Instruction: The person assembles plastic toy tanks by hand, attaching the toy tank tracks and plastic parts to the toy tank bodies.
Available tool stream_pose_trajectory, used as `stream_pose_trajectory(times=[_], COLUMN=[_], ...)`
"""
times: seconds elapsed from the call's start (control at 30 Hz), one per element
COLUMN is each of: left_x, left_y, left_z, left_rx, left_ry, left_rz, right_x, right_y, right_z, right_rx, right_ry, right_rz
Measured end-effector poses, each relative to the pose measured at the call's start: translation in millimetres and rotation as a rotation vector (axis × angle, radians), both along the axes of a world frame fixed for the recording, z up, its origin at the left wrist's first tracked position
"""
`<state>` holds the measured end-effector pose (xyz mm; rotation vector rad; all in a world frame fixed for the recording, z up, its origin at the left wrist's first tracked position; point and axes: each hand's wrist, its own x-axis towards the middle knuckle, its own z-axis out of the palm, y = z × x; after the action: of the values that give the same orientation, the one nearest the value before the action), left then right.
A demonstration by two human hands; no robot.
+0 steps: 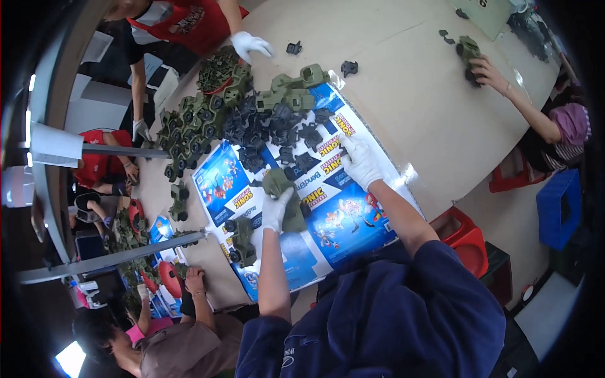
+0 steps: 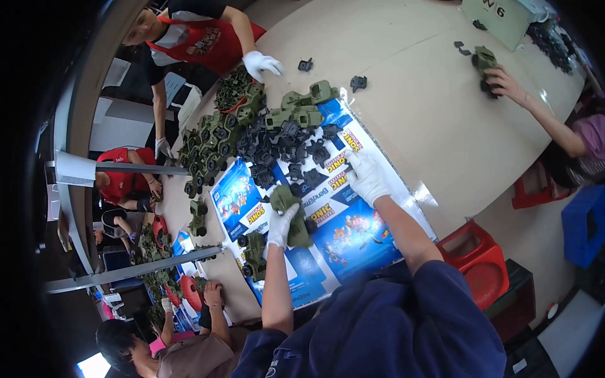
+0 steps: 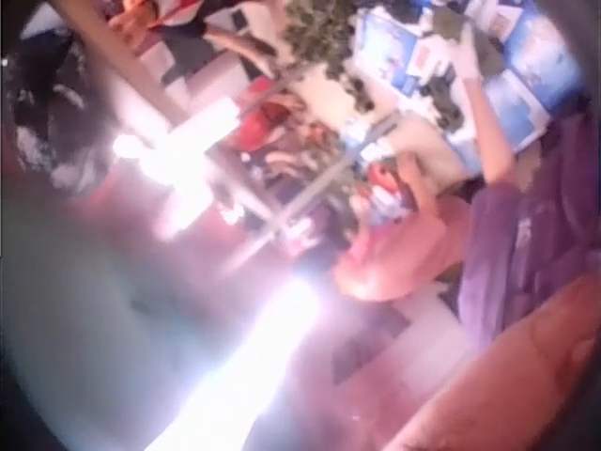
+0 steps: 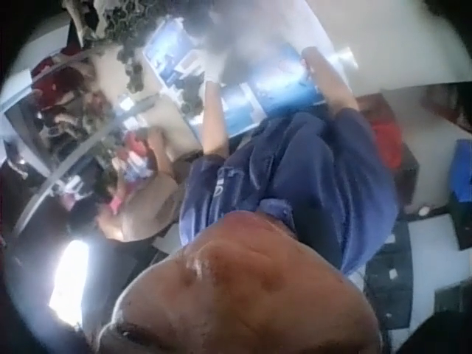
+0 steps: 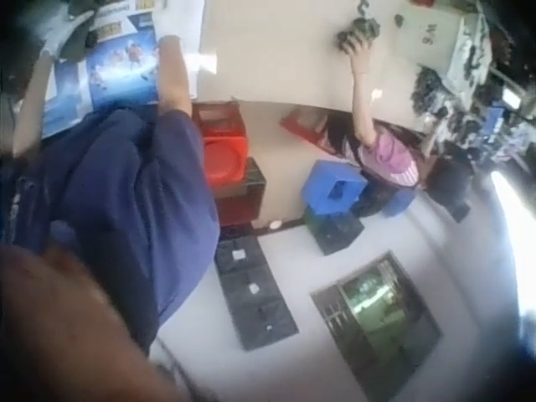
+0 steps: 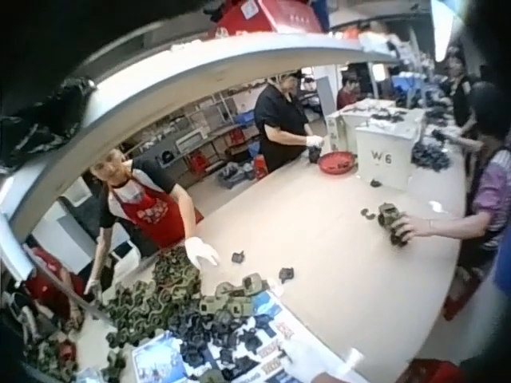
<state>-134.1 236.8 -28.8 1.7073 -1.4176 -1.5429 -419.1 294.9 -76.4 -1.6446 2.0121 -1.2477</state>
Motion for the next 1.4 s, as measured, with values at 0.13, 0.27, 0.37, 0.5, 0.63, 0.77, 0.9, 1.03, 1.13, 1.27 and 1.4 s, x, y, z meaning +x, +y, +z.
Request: stream_pose_trajectory(times=[0.13, 0.27, 0.37, 0.5, 0.63, 0.77, 0.9, 1.03, 1.13, 1.27, 1.4], left_x=[17, 40, 40, 33, 36, 35, 21, 24, 19, 30, 28], left_y=[63, 118, 136, 134, 131, 132, 132, 130, 127, 130, 129], left_z=[3, -33, -58, -60, -76, -78, -50, -60, -42, -64, -55], left_rx=[0.209, 0.061, -0.028, 0.013, -0.042, 0.012, 0.019, -0.017, 0.129, 0.020, 0.064], left_ry=[-0.054, -0.079, -0.048, -0.211, -0.075, 0.101, 0.025, -0.007, 0.063, 0.055, 0.013], left_rz=[0.039, -0.139, -0.117, -0.081, -0.015, 0.038, 0.034, 0.021, 0.038, 0.021, -0.028], right_x=[-2, 2, 2, -2, 5, 1, 5, 11, 13, 13, 13], right_y=[4, 6, 8, 11, 11, 32, 47, 53, 51, 42, 30], right_z=[-3, 4, 0, -19, -33, -17, -15, -18, -15, -18, 0], right_rx=[-0.085, -0.029, 0.011, -0.049, 0.016, 0.164, 0.128, 0.020, 0.040, 0.145, 0.027], right_ry=[-0.005, -0.027, -0.034, -0.172, -0.707, -0.546, -0.464, -0.577, -0.641, -0.669, -0.459], right_rz=[-0.008, 0.033, 0.033, -0.008, -0.150, -0.142, -0.098, -0.103, -0.133, -0.189, -0.129])
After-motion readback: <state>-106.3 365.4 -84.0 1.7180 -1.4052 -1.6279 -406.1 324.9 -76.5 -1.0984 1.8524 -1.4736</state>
